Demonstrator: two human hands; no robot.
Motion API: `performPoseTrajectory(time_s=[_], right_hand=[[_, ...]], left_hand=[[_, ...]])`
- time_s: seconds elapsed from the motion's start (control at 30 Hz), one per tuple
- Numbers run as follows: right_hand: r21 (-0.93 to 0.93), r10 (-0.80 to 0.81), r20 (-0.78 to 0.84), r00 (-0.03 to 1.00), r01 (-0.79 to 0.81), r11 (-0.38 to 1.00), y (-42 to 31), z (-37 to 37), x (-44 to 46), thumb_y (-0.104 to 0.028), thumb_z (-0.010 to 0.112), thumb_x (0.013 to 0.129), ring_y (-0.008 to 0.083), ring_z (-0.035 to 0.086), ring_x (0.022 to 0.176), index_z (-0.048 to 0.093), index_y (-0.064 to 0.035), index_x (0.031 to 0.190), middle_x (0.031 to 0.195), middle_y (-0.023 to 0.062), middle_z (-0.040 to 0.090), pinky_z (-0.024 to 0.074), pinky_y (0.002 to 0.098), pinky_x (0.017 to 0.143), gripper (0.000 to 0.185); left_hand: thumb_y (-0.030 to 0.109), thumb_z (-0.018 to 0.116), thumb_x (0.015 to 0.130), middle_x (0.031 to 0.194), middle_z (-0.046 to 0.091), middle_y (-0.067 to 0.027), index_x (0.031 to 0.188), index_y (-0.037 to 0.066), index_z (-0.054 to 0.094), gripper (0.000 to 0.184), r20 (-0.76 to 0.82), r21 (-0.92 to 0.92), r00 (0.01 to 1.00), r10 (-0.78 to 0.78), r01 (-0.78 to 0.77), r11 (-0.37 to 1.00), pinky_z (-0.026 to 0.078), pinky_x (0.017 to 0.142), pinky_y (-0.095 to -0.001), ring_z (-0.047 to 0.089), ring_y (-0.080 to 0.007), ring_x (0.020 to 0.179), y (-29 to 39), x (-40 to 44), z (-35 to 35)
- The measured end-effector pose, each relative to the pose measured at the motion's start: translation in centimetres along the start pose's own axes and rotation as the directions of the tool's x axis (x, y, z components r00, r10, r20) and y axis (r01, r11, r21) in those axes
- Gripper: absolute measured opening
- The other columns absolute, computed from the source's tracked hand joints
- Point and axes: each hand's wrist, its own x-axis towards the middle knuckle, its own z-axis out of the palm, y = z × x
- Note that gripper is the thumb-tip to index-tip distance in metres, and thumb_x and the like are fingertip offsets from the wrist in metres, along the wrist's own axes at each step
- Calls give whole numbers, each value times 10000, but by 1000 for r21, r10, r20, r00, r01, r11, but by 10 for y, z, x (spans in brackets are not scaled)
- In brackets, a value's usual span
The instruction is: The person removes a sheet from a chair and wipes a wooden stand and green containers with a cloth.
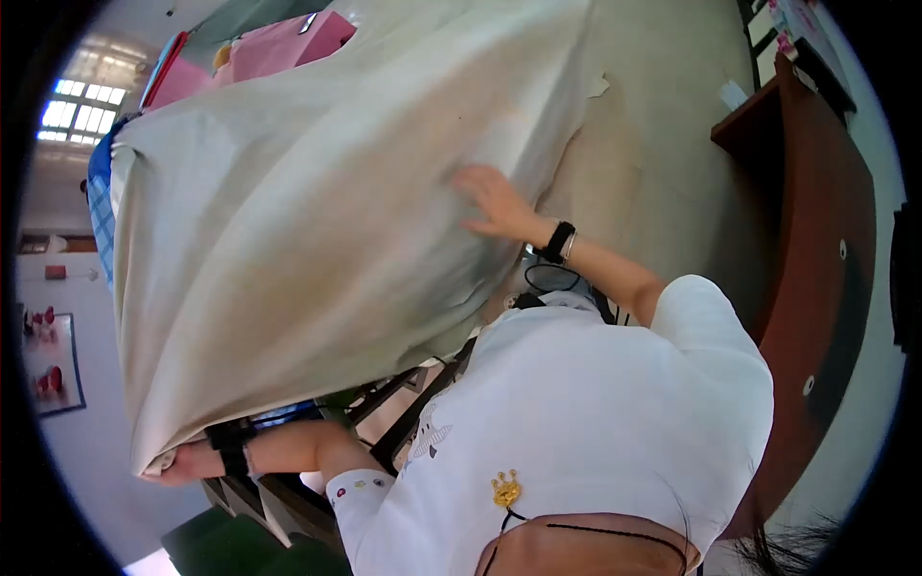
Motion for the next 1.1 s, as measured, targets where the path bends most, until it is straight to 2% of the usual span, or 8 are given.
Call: performPoseTrajectory(time_s=[0.13, 0.27, 0.3, 0.37, 0.43, 0.87, 0.97, 1.1], right_hand=[[-350, 103, 130, 986, -52, 935, 19, 18, -22, -259, 667, 587, 264, 320, 1095, 391, -133, 1125, 1160, 99, 346, 262, 463, 888, 617], [-361, 213, -142, 967, -251, 898, 54, 23, -9, -251, 652, 602, 257, 353, 1054, 425, -138, 1080, 1107, 74, 388, 278, 463, 871, 540], [-389, 222, -30, 975, -216, 896, 64, 26, -7, -222, 622, 631, 245, 369, 1027, 450, -131, 1023, 1061, 57, 410, 289, 453, 862, 437], [-405, 233, 72, 970, -185, 896, 76, 34, -13, -194, 591, 660, 233, 384, 999, 475, -123, 966, 1016, 40, 433, 300, 444, 852, 335], [-486, 93, 46, 995, -59, 872, 82, 43, -11, -128, 518, 705, 214, 405, 944, 491, -112, 860, 949, 18, 451, 318, 439, 832, 158], [358, -326, 104, 940, 270, 894, -37, 65, 64, -99, 499, 704, 268, 464, 771, 475, -28, 783, 834, 110, 489, 379, 361, 729, 109], [287, -300, 74, 951, 268, 920, -29, 74, 69, -128, 517, 692, 259, 478, 776, 512, -33, 752, 823, 105, 509, 387, 364, 715, 112], [181, -287, 168, 943, 257, 949, -3, 72, 72, -146, 538, 668, 262, 481, 780, 564, -54, 698, 771, 108, 520, 393, 358, 695, 100]], left_hand=[[174, 500, 725, 760, 525, -141, 744, -15, 518, 191, 129, 443, 865, 485, -488, 752, 436, 611, -326, 507, -207, 651, 16, 14, 29], [195, 515, 680, 765, 553, -153, 742, -26, 539, 231, -285, -160, 956, -63, 17, 987, 433, 528, -369, 529, -254, 640, -43, 103, -30], [195, 519, 669, 737, 566, -128, 738, -16, 558, 225, -203, 411, 916, 345, -240, 879, 438, 511, -363, 538, -241, 618, -67, 117, -53], [195, 523, 659, 709, 579, -103, 735, -5, 576, 221, 81, 806, 773, 629, -422, 415, 443, 494, -356, 548, -229, 597, -52, 115, -40], [164, 501, 687, 721, 605, -91, 758, 30, 617, 192, 115, 742, 989, -89, -146, -655, 440, 445, -292, 554, -165, 575, -20, 99, -5], [167, 501, 661, 646, 572, -56, 674, 46, 596, 154, 16, 706, 997, -77, -66, -705, 380, 419, -303, 493, -148, 515, -49, 136, -45], [122, 472, 684, 605, 533, -85, 662, -2, 573, 162, 355, 819, 715, 602, -548, 167, 401, 463, -303, 488, -204, 531, -83, 137, -102], [98, 505, 736, 942, 514, -130, 1015, -30, 465, 310, 251, 754, 955, 159, -296, 587, 403, 737, -326, 488, -207, 859, -30, 59, -29]])
